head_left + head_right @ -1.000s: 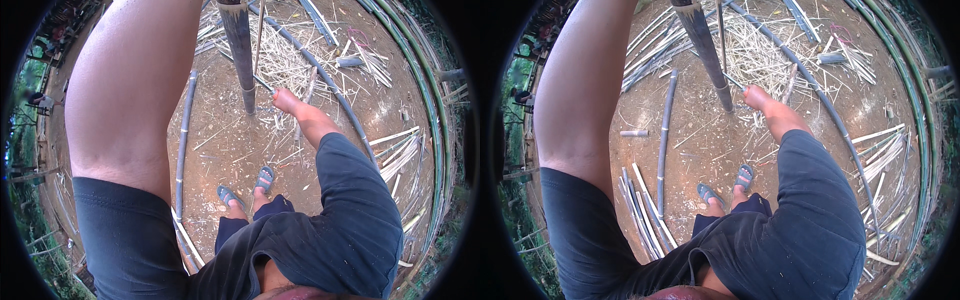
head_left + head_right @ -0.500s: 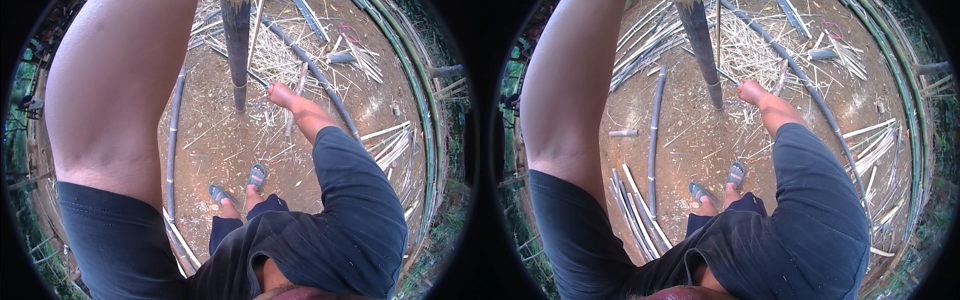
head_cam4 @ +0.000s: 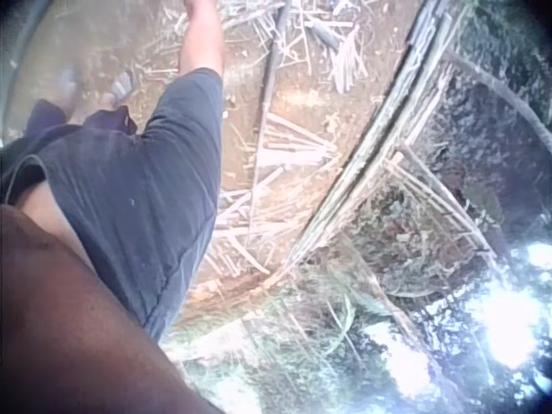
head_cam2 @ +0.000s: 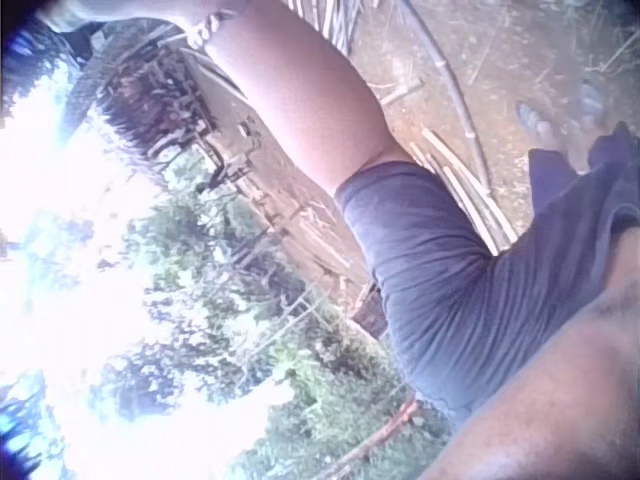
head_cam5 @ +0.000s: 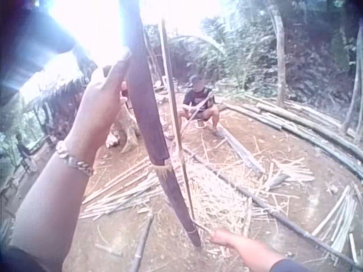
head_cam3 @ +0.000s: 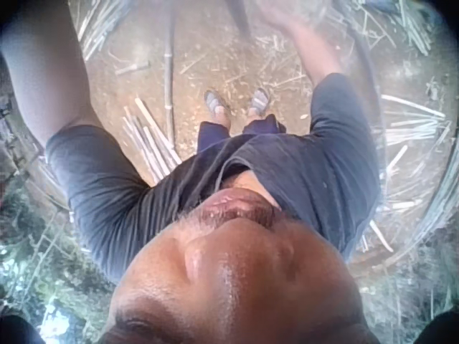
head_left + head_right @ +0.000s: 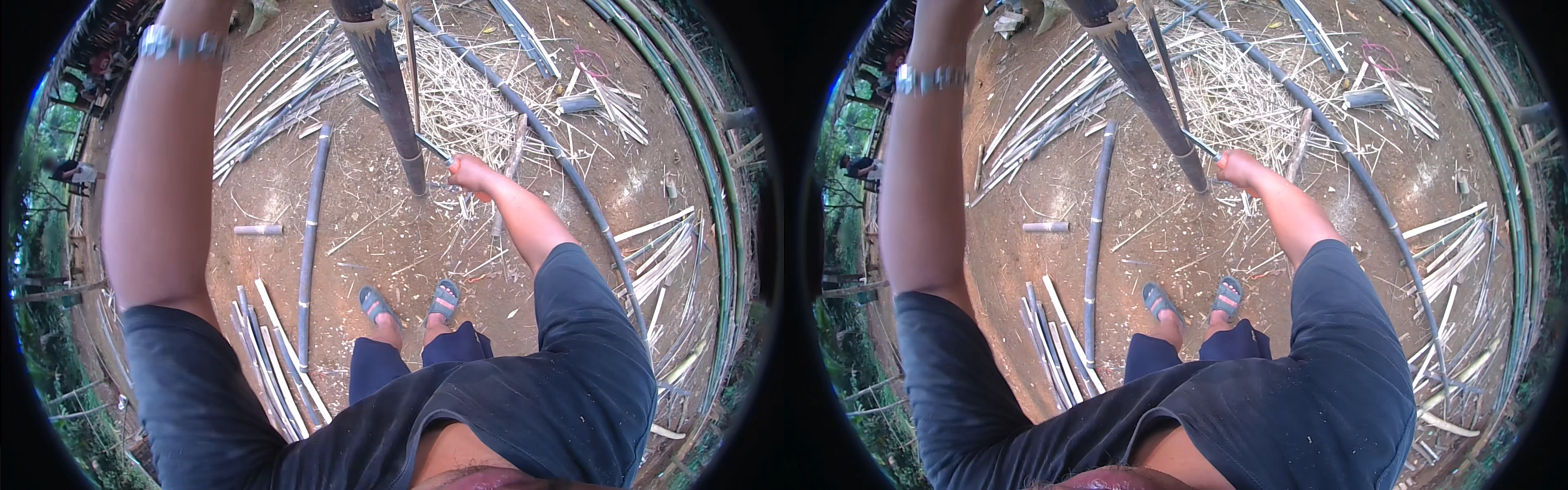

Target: The person splits a long bamboo pole into thin strips using a knife and a wooden mallet. They first score the bamboo with the knife, then insert the blade and strike it with the mallet to drive the cut through the length of the pole.

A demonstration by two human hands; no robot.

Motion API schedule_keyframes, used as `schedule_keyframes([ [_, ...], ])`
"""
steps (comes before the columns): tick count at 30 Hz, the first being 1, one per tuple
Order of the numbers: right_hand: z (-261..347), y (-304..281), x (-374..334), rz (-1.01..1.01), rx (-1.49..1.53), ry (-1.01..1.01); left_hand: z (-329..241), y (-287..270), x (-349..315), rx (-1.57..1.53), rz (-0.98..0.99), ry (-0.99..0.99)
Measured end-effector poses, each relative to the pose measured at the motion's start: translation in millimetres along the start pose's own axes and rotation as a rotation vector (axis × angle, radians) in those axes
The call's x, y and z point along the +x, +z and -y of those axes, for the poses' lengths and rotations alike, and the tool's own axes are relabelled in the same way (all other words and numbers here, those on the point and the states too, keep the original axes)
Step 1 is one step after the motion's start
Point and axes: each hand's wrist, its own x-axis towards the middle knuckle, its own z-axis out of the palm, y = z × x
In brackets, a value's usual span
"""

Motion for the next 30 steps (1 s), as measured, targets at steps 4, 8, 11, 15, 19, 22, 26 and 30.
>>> schedule_keyframes([
  [4,-8,-12,-7,-0.059,0.046,0.007,67,51,-138,-0.192,-0.265,-0.055],
  [8,2,-6,-5,-0.031,0.027,-0.021,89,111,-234,0.173,0.394,-0.022],
  [11,10,-4,-14,-0.067,-0.011,-0.041,120,173,-243,0.576,0.991,0.179],
  [15,4,-1,-11,-0.082,-0.093,0.024,152,220,-239,0.241,1.335,0.290],
  [19,7,-5,-10,-0.103,-0.084,0.064,188,259,-256,0.038,1.180,0.304],
  [22,17,-7,-9,-0.134,-0.089,0.103,208,271,-262,0.128,1.167,0.465],
  [26,25,-7,3,-0.158,-0.141,0.124,229,271,-271,0.110,1.074,0.476],
  [30,28,-7,11,-0.183,-0.171,0.127,231,263,-263,0.147,1.063,0.490],
])
